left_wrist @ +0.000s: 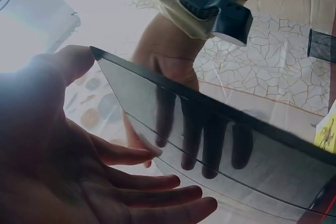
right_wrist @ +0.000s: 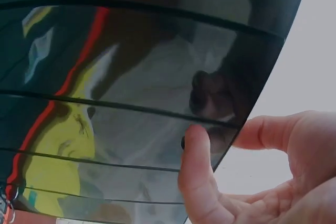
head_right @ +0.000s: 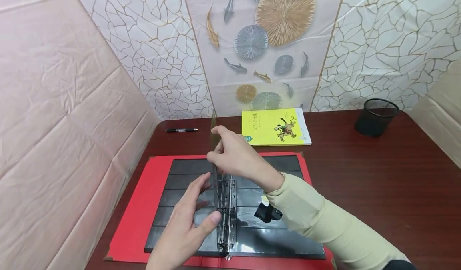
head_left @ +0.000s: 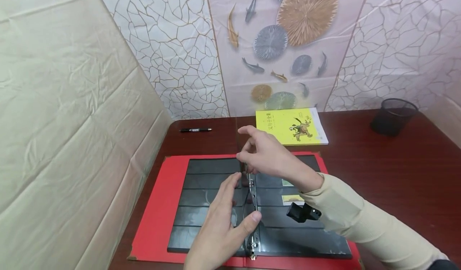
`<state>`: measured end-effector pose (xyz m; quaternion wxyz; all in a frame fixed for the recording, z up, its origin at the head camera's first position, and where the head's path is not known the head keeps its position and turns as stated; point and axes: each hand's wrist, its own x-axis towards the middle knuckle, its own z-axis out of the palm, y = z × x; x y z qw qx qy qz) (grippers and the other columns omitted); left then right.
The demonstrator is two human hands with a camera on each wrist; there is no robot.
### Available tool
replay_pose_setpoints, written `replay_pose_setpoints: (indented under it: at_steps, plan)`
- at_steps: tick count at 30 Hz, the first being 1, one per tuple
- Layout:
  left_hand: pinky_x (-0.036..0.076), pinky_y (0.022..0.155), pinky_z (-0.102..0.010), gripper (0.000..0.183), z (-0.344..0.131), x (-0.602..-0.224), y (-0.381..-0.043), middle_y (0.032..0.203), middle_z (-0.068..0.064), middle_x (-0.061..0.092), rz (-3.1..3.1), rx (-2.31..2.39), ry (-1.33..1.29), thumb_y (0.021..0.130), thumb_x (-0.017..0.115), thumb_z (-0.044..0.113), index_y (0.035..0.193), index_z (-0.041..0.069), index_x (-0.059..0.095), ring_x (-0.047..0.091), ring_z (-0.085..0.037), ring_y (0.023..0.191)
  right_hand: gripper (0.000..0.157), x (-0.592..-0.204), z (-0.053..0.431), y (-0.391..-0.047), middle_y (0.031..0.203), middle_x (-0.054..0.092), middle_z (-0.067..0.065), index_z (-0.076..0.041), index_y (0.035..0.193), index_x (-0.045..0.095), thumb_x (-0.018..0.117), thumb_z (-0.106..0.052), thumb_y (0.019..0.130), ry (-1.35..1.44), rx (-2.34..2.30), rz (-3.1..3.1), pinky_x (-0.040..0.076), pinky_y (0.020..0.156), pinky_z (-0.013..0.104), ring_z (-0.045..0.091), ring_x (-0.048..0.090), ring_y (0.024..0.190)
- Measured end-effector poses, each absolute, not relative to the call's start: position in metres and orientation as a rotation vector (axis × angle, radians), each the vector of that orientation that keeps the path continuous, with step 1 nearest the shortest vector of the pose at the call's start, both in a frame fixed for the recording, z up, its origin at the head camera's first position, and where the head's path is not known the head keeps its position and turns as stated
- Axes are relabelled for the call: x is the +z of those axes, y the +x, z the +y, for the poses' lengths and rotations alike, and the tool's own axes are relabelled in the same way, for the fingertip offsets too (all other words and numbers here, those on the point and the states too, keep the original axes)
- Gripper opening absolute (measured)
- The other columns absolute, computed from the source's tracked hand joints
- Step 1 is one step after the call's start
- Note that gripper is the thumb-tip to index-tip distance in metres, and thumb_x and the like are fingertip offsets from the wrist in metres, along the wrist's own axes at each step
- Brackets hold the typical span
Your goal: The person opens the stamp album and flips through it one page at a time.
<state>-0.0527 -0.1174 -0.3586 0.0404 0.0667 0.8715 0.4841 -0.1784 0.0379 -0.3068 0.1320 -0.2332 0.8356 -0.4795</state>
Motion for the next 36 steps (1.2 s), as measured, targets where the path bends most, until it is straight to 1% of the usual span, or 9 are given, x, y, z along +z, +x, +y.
replay_pose_setpoints:
  at_steps: [3, 6, 11, 15, 19, 23, 27, 30, 36]
  plan:
    - [0.048, 0.095, -0.057, 0.078, -0.117, -0.358, -0.051, 0.158, 0.010, 0.033, 2.701, 1.516, 0.225, 0.094, 0.065, 0.052, 0.159, 0.024, 0.032, 0.048, -0.022, 0.129, 0.065, -0.309, 0.045, -0.179, 0.090, 0.068, 0.009, 0.001, 0.150, 0.037, 0.069, -0.018, 0.096, -0.681, -1.370, 2.465, 0.056, 0.062, 0.034, 0.018, 0.066, 0.061]
    - [0.050, 0.095, -0.051, 0.072, -0.118, -0.359, -0.050, 0.156, 0.014, 0.035, 2.744, 1.580, 0.282, 0.094, 0.066, 0.047, 0.156, 0.027, 0.036, 0.049, -0.018, 0.128, 0.067, -0.314, 0.054, -0.181, 0.095, 0.067, 0.010, -0.001, 0.151, 0.038, 0.069, -0.028, 0.098, -0.649, -1.354, 2.529, 0.055, 0.063, 0.034, 0.016, 0.068, 0.066]
    - [0.053, 0.095, -0.045, 0.064, -0.125, -0.364, -0.048, 0.154, 0.009, 0.040, 2.872, 1.667, 0.483, 0.095, 0.067, 0.034, 0.153, 0.022, 0.042, 0.050, -0.018, 0.131, 0.062, -0.333, 0.072, -0.191, 0.105, 0.069, 0.013, 0.000, 0.148, 0.043, 0.064, -0.034, 0.100, -0.608, -1.303, 2.667, 0.055, 0.069, 0.038, 0.021, 0.070, 0.081]
    - [0.054, 0.094, -0.042, 0.058, -0.132, -0.367, -0.046, 0.153, 0.003, 0.044, 2.967, 1.696, 0.666, 0.095, 0.067, 0.023, 0.149, 0.018, 0.047, 0.053, -0.021, 0.130, 0.057, -0.351, 0.089, -0.200, 0.115, 0.069, 0.018, 0.001, 0.145, 0.047, 0.061, -0.034, 0.102, -0.566, -1.270, 2.722, 0.055, 0.082, 0.047, 0.031, 0.070, 0.099]
    - [0.055, 0.091, -0.040, 0.053, -0.136, -0.367, -0.045, 0.152, 0.000, 0.046, 3.023, 1.678, 0.766, 0.095, 0.066, 0.017, 0.146, 0.017, 0.050, 0.056, -0.021, 0.126, 0.056, -0.368, 0.105, -0.208, 0.122, 0.066, 0.023, 0.005, 0.143, 0.048, 0.059, -0.032, 0.103, -0.559, -1.225, 2.734, 0.052, 0.090, 0.053, 0.038, 0.065, 0.111]
    - [0.054, 0.092, -0.043, 0.049, -0.140, -0.366, -0.043, 0.152, -0.001, 0.046, 3.062, 1.613, 0.800, 0.098, 0.060, 0.015, 0.146, 0.018, 0.051, 0.055, -0.022, 0.127, 0.059, -0.383, 0.117, -0.215, 0.128, 0.063, 0.027, 0.008, 0.144, 0.046, 0.060, -0.032, 0.103, -0.577, -1.154, 2.742, 0.049, 0.095, 0.058, 0.043, 0.060, 0.119]
    - [0.051, 0.094, -0.057, 0.048, -0.144, -0.365, -0.040, 0.154, -0.001, 0.043, 3.068, 1.566, 0.762, 0.100, 0.057, 0.019, 0.147, 0.018, 0.049, 0.051, -0.025, 0.133, 0.061, -0.399, 0.127, -0.221, 0.135, 0.056, 0.033, 0.012, 0.142, 0.045, 0.062, -0.030, 0.102, -0.595, -1.053, 2.763, 0.048, 0.096, 0.060, 0.048, 0.056, 0.122]
    - [0.050, 0.091, -0.063, 0.049, -0.148, -0.365, -0.039, 0.155, 0.001, 0.043, 3.084, 1.559, 0.713, 0.099, 0.059, 0.023, 0.147, 0.017, 0.050, 0.050, -0.024, 0.133, 0.063, -0.412, 0.133, -0.225, 0.138, 0.053, 0.035, 0.013, 0.143, 0.044, 0.064, -0.030, 0.101, -0.589, -0.966, 2.763, 0.048, 0.095, 0.061, 0.050, 0.054, 0.124]
    - [0.049, 0.088, -0.065, 0.056, -0.158, -0.369, -0.036, 0.152, 0.001, 0.047, 3.157, 1.563, 0.576, 0.091, 0.067, 0.020, 0.145, 0.015, 0.053, 0.052, -0.024, 0.131, 0.074, -0.433, 0.144, -0.231, 0.142, 0.046, 0.037, 0.016, 0.145, 0.039, 0.072, -0.027, 0.095, -0.558, -0.840, 2.725, 0.042, 0.100, 0.064, 0.051, 0.047, 0.129]
